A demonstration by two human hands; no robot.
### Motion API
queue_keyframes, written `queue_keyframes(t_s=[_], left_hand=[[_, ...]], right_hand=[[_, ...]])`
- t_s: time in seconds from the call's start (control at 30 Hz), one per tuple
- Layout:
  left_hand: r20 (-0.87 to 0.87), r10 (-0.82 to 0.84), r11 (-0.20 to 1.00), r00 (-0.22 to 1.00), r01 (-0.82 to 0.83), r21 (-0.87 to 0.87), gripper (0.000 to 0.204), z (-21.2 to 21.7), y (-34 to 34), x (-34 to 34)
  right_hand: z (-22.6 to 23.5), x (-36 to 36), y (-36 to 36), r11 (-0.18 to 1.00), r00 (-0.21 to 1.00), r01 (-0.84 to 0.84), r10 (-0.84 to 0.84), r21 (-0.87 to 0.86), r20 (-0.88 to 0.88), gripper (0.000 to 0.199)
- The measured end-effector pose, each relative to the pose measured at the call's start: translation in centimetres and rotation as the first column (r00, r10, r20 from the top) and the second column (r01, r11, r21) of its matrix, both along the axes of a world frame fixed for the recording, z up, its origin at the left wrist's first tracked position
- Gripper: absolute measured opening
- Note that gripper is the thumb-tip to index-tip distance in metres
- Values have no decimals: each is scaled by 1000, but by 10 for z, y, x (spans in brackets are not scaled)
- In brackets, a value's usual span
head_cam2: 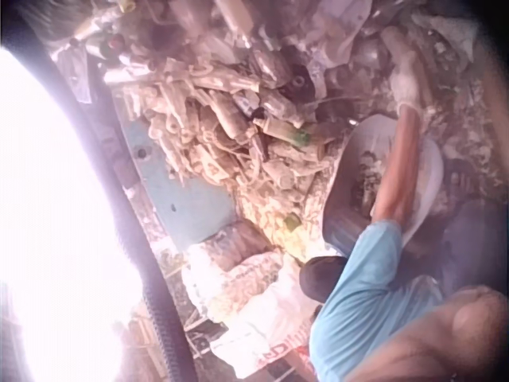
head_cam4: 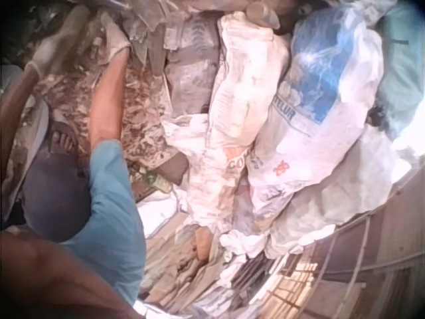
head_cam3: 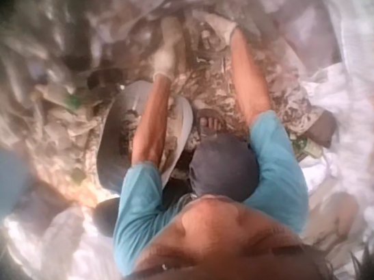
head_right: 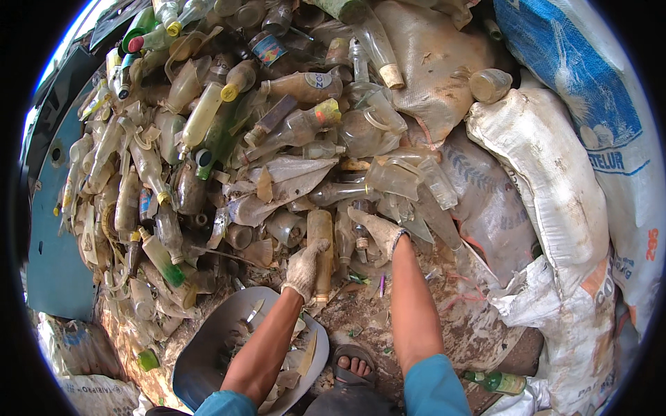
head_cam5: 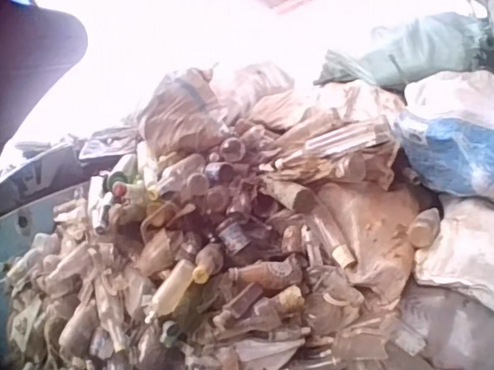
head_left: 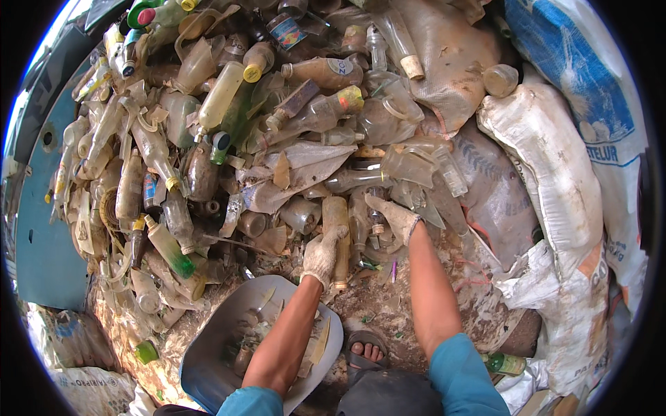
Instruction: The person sorts plastic bottles from a large pile of mixed waste, picking them up by hand and placing them into a blue dustpan. The person then transfers the collected bottles from the dustpan into a large white sack.
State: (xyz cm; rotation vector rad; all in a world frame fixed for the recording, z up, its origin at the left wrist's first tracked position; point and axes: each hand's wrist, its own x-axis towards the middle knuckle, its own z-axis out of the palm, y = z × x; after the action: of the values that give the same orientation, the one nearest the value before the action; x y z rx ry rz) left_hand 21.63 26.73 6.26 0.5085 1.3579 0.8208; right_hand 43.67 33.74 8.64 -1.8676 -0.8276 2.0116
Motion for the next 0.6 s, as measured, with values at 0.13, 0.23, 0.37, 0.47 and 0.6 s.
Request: queue_keyframes(t_s=[0.13,0.23,0.37,0.47,0.6], left_hand=[[196,29,1000,980,-31,5,61,-1,6,6],[299,35,987,954,-80,138,57,-9,-2,1],[356,56,971,933,-134,198,52,-23,-28,-20],[464,119,964,878,-214,160,60,-20,-51,-41],[518,69,997,852,-68,-21,94,14,-79,-78]], right_hand=[[-6,9,7,998,984,-28,16,-63,-179,97],[-8,3,4,995,987,-98,98,2,-130,49],[-19,-19,-12,986,941,-166,156,-6,-301,36],[-38,-39,-49,1000,859,-15,5,-16,-512,27],[-66,-74,-121,957,593,268,-253,-108,-764,34]])
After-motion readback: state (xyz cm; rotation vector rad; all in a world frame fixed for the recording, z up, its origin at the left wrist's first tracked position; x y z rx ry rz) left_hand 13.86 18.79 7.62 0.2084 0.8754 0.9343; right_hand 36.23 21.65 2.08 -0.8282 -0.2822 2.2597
